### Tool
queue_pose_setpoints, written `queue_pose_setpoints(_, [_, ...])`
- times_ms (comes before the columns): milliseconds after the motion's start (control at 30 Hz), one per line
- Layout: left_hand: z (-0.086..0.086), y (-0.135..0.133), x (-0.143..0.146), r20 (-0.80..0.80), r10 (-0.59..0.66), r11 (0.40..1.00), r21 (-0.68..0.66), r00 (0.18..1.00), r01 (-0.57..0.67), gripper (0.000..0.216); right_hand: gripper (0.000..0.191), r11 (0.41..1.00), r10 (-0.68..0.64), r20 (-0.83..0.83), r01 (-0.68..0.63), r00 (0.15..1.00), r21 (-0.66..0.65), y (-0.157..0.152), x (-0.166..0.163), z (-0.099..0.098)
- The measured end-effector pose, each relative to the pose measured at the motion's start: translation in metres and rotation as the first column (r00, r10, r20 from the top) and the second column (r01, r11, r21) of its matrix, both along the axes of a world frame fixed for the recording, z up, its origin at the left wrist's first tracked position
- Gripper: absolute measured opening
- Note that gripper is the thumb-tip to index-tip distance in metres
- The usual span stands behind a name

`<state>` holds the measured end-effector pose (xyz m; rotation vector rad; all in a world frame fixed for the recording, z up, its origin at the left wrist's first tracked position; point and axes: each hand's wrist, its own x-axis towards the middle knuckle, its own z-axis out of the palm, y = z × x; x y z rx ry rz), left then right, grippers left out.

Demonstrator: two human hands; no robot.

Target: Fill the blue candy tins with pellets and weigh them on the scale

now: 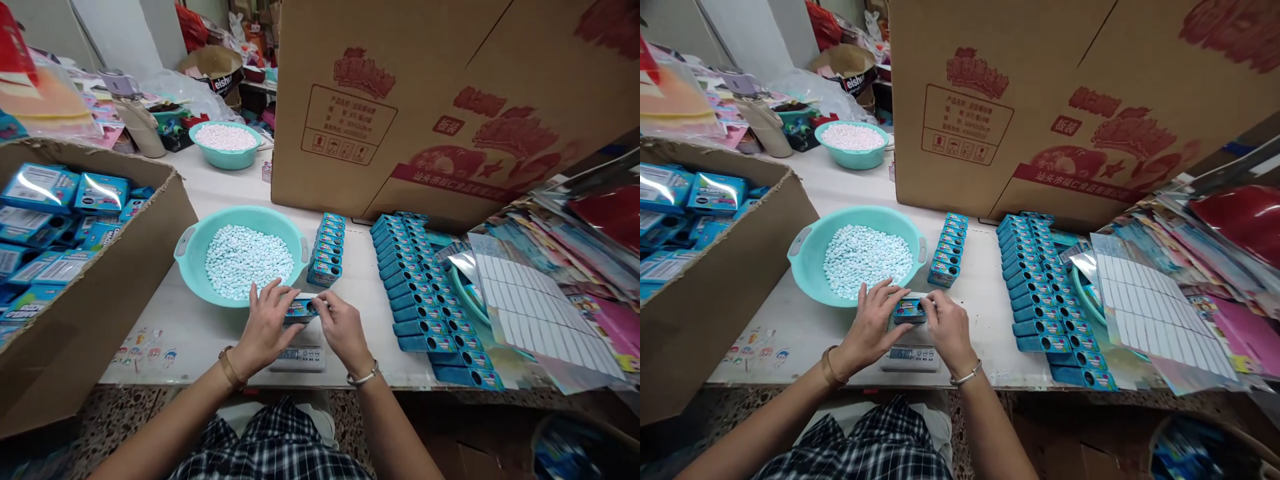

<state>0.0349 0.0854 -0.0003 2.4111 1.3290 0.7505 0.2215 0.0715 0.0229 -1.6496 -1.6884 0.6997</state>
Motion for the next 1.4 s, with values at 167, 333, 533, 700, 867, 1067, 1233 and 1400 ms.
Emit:
queue_pose_setpoints(167, [-0.002, -0.003, -0.004, 0.029, 0.012, 1.0, -0.022, 1.0, -0.011, 0.052, 0.024, 0.999, 0.009, -0.03, -0.01, 1.0, -0.047, 0.006, -0.006, -0.003])
queue_pose_setpoints(333, [0.0, -0.002, -0.01, 0.052, 0.016, 1.0, -0.027, 0.999, -0.015, 0.052, 0.031, 0.988, -0.152, -0.428, 0.127, 0.891, -0.087, 0.006, 0.024, -0.004])
queue_pose_setpoints(533, [0.01, 0.002, -0.022, 0.061, 0.066, 0.998, -0.004, 0.996, -0.066, 0.054, 0.025, 0.935, -0.341, -0.772, 0.283, 0.537, -0.216, -0.008, 0.067, -0.005])
queue_pose_setpoints(700, [0.017, 0.003, -0.028, 0.068, 0.087, 0.996, 0.01, 0.994, -0.087, 0.052, 0.027, 0.908, -0.385, -0.802, 0.344, 0.457, -0.24, -0.018, 0.077, -0.014])
queue_pose_setpoints(867, [0.015, 0.001, -0.025, 0.06, 0.064, 0.998, 0.013, 0.996, -0.065, 0.053, 0.03, 0.929, -0.352, -0.778, 0.296, 0.52, -0.222, -0.017, 0.074, -0.021])
queue_pose_setpoints(1067, [0.011, -0.002, -0.018, 0.05, 0.035, 0.999, 0.004, 0.998, -0.035, 0.053, 0.031, 0.986, -0.152, -0.463, 0.102, 0.873, -0.131, -0.009, 0.037, -0.003])
queue_pose_setpoints(1233, [0.007, -0.004, -0.015, 0.033, 0.017, 1.0, 0.006, 0.999, -0.018, 0.054, 0.021, 0.986, 0.097, -0.085, -0.108, 0.992, -0.126, -0.003, 0.008, 0.01])
queue_pose_setpoints(1400, [0.009, 0.0, -0.013, -0.006, -0.002, 1.0, 0.004, 1.0, 0.002, 0.053, 0.025, 0.983, -0.185, -0.407, 0.172, 0.894, -0.068, -0.004, 0.049, 0.002])
